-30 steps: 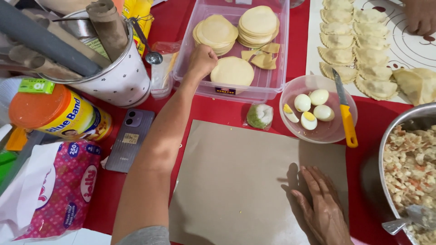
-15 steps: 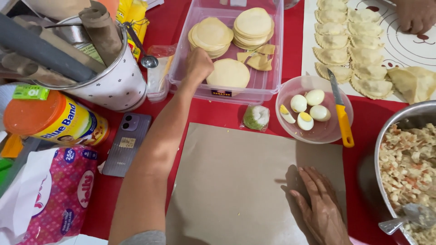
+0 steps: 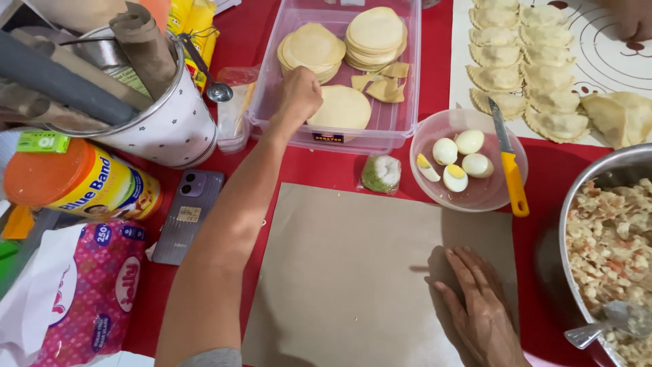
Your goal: Assembling pastries by filling dough wrappers with a vegetable-meat mixture and egg slices, then folding and sealing the edges.
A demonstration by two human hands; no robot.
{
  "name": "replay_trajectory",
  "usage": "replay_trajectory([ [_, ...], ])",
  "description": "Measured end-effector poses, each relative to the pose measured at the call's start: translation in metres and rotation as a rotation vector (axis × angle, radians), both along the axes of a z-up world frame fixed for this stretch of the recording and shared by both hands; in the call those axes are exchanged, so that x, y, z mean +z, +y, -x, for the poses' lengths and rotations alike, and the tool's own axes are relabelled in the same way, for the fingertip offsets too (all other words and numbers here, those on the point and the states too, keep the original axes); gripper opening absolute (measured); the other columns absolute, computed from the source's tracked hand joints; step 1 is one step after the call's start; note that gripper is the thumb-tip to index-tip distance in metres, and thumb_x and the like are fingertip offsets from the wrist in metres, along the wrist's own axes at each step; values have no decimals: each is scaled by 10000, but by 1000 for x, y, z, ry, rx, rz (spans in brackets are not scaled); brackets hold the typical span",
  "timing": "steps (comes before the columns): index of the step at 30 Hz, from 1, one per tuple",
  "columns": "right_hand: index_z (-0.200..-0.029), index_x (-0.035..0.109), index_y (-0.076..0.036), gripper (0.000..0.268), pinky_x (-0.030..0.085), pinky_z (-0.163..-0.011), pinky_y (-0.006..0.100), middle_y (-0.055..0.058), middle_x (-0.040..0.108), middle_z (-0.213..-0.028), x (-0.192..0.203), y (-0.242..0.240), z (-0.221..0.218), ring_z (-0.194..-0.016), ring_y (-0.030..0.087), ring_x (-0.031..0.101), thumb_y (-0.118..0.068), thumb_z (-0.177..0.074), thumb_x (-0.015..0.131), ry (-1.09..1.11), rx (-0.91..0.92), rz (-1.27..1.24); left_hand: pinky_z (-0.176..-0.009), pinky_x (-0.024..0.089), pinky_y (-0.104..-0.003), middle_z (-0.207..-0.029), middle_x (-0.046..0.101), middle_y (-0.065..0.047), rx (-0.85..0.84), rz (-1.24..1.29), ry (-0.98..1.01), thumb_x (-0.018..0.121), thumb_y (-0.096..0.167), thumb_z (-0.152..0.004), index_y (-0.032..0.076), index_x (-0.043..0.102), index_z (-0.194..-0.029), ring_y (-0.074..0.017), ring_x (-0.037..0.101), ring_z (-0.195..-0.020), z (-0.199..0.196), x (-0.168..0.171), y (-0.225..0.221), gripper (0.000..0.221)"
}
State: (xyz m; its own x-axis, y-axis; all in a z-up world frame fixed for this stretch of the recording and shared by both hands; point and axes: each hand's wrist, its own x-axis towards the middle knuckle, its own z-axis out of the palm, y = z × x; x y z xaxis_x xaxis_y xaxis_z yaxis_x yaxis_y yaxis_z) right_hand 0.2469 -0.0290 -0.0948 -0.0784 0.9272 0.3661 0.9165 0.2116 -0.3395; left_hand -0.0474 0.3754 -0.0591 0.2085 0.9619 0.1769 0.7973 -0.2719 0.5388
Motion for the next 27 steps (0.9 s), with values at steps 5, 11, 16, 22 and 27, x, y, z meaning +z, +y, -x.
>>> replay_trajectory([
  [5, -1421, 577, -70, 560, 409, -1200, 437, 117, 591, -1474, 2, 0, 1, -1374, 300, 540, -318, -924, 650, 4, 5, -5, -425, 372, -312, -438, 477, 17, -32, 38, 31, 481, -254, -650, 115, 545, -419, -133, 571, -479, -3, 6, -3, 440],
  [11, -1427, 564, -76, 558, 399, -1199, 438, 115, 584, -1477, 7, 0, 3, -1380, 301, 534, -285, -918, 657, 38, -3, 30, -591, 504, -309, -663, 617, -12, 109, 177, -67, 715, -40, -762, 125, 601, -615, -153, 651, -688, -3, 7, 4, 248],
  [16, -1442, 546, -76, 567, 367, -1211, 457, 128, 561, -1505, 3, -1, -1, -1406, 312, 506, -308, -931, 630, 42, 4, 80, -644, 599, -343, -921, 746, -120, 268, 370, -16, 976, 170, -678, -11, 679, -943, -241, 752, -869, -7, 4, 19, 437],
  [22, -1406, 568, -41, 514, 389, -1204, 437, 127, 584, -1464, 11, 1, 2, -1378, 301, 531, -251, -942, 640, 57, 38, 2, -480, 462, -360, -653, 647, -45, 261, 336, 36, 751, 18, -729, 68, 569, -655, -211, 697, -656, -18, 11, 6, 203],
  [27, -1405, 573, -37, 519, 414, -1197, 456, 130, 590, -1458, 14, 1, 4, -1369, 308, 550, -256, -942, 653, 49, 51, -38, -632, 507, -337, -766, 677, 47, 14, 200, -89, 641, -56, -761, 167, 555, -675, -131, 680, -791, -21, 35, -23, 254],
])
